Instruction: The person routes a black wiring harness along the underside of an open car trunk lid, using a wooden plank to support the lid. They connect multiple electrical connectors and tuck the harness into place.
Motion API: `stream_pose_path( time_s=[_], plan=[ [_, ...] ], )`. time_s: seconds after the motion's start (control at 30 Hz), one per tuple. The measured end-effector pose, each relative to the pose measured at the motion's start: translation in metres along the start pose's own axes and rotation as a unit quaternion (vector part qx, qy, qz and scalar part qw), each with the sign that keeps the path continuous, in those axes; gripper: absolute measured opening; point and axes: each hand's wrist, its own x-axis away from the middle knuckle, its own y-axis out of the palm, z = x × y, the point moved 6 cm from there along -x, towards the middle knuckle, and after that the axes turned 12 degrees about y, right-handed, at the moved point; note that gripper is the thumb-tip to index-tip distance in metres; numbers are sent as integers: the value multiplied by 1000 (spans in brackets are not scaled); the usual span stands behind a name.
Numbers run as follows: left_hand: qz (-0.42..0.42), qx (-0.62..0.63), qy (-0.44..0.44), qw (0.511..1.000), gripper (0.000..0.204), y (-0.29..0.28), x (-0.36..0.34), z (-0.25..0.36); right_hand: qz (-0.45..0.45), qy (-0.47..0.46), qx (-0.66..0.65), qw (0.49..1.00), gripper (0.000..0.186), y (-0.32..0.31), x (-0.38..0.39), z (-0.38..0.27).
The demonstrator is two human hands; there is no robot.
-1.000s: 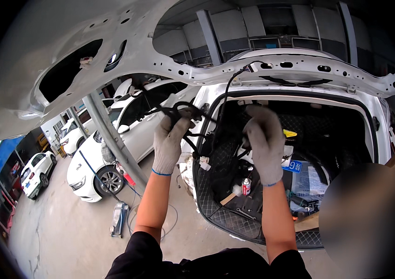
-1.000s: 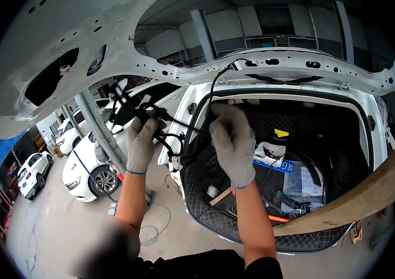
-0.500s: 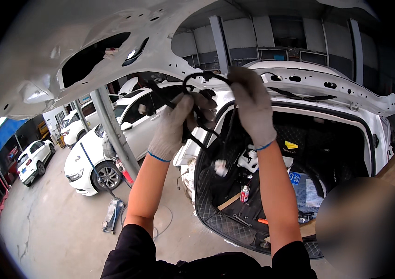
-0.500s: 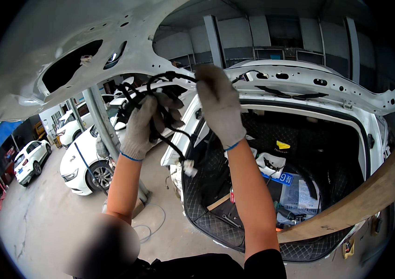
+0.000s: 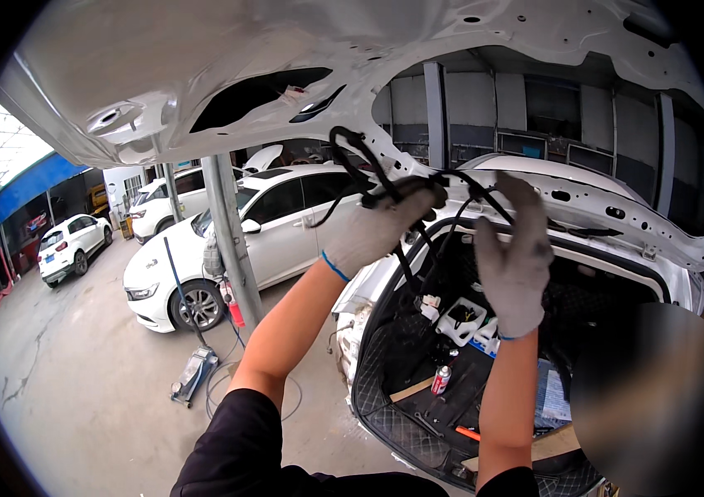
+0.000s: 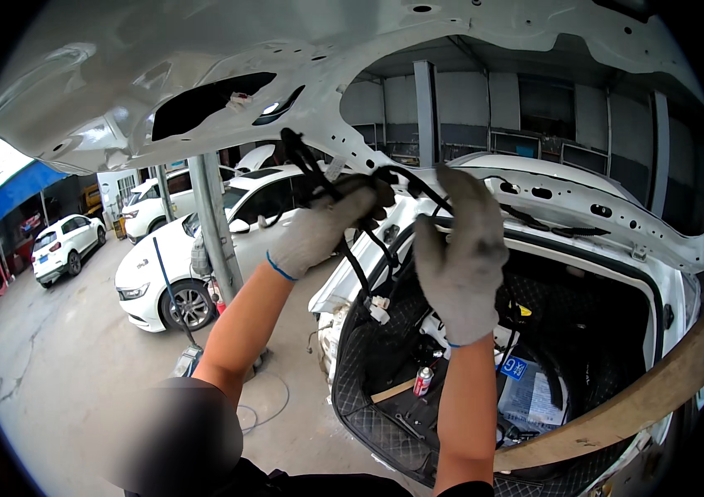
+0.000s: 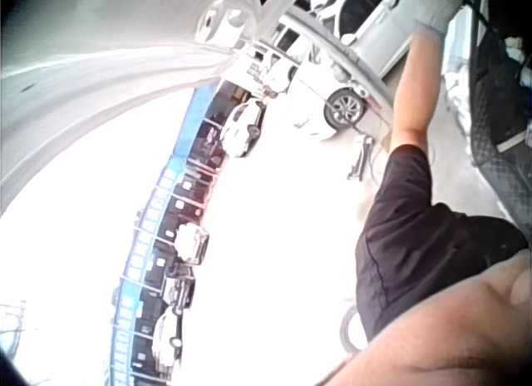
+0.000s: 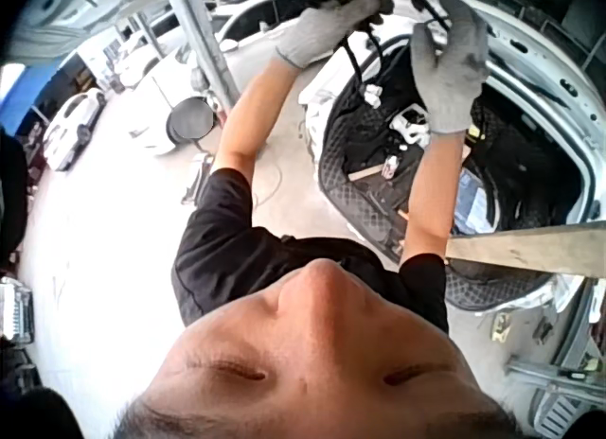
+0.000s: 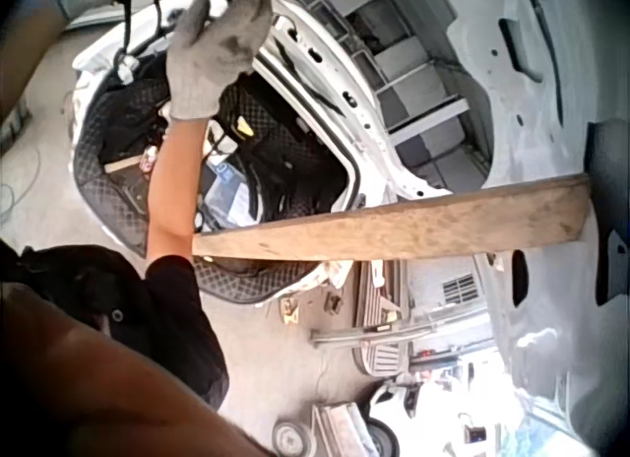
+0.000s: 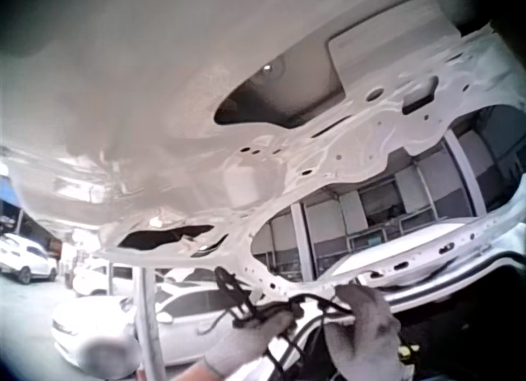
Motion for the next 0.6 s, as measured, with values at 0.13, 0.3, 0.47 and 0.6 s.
stream_pose_path(
  time_s=[0.13,0.3,0.47,0.6],
  plan=[
    [-50,-145,40,987,37,15,-3,6,-114,28,26,993,36,35,6,19],
    [-44,-109,100,988,36,6,-3,5,-27,136,87,986,19,28,-3,66],
    [-90,-161,121,975,39,-31,12,0,82,381,-234,891,24,3,2,129],
    [-18,15,31,999,45,-50,20,-14,157,411,-294,848,24,-7,9,148]
  ],
)
